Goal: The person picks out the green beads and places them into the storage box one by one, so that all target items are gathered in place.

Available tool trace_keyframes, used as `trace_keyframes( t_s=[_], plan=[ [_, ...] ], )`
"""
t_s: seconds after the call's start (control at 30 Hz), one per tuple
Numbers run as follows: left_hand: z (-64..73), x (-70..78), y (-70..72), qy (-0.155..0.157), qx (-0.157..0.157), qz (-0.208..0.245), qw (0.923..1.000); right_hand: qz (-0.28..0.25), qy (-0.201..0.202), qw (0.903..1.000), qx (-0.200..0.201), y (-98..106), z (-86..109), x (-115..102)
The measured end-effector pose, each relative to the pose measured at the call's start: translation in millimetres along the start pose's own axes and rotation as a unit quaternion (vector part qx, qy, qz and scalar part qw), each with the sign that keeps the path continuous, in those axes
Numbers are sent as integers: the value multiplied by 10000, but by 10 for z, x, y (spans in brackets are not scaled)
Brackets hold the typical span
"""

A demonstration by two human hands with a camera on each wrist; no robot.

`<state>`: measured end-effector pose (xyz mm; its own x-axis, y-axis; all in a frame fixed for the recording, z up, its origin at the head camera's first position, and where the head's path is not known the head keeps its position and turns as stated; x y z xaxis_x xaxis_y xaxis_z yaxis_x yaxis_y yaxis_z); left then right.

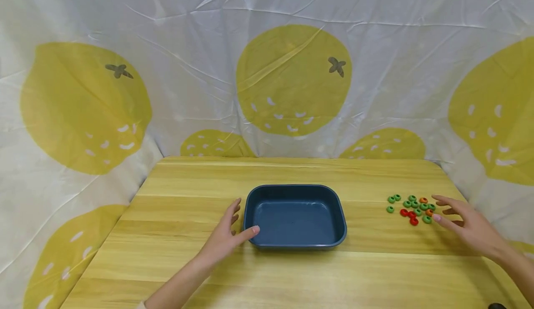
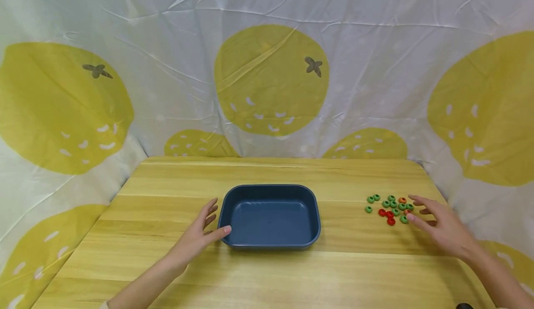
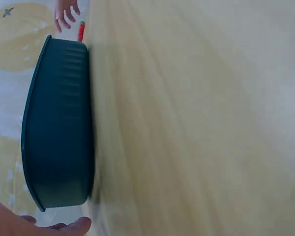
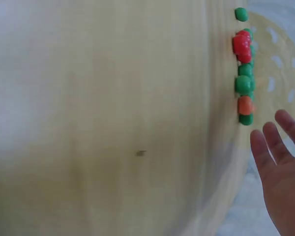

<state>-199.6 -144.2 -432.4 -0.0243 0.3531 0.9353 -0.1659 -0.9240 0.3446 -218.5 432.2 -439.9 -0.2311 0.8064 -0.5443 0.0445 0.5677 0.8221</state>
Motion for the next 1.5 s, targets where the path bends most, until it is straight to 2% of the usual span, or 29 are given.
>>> trace_keyframes(
  t_s=[0.2, 0.3, 0.43, 0.6, 0.77, 1.17, 1.27, 1.5],
  plan=[
    [-10, -186, -108, 343, -138, 761, 9964, 93, -258, 9996, 7, -95, 107, 108],
    [-15, -226, -139, 379, -207, 1240, 9913, 105, -419, 9991, -25, -131, 129, 137],
    [-4, -224, -161, 389, -328, 1617, 9855, 175, -617, 9977, -221, -182, 121, 167],
    [3, -222, -165, 418, -375, 1742, 9831, 53, -617, 9975, -351, -228, 74, 172],
    [10, -219, -170, 417, -403, 1790, 9821, 59, -402, 9991, -97, -232, 42, 165],
    [6, -223, -160, 456, -401, 1782, 9821, 604, 150, 9972, 404, -212, -55, 121],
    [2, -224, -160, 473, -419, 1779, 9820, 573, 225, 9975, 356, -195, -64, 106],
    [-9, -240, -148, 486, -461, 1782, 9817, 456, 221, 9987, -59, -143, -135, 9]
  ],
)
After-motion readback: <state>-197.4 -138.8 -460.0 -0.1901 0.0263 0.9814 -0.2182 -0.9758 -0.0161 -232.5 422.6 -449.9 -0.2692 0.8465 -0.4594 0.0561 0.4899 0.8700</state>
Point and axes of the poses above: each hand's wrist, its own z-axis away from the middle knuckle, its own y-axis out of the back of the hand, x = y × z, the point moved 8 cm from there along -z, towards the middle knuckle, and after that the axes turned 1 degree about x, right-handed, at the moved point
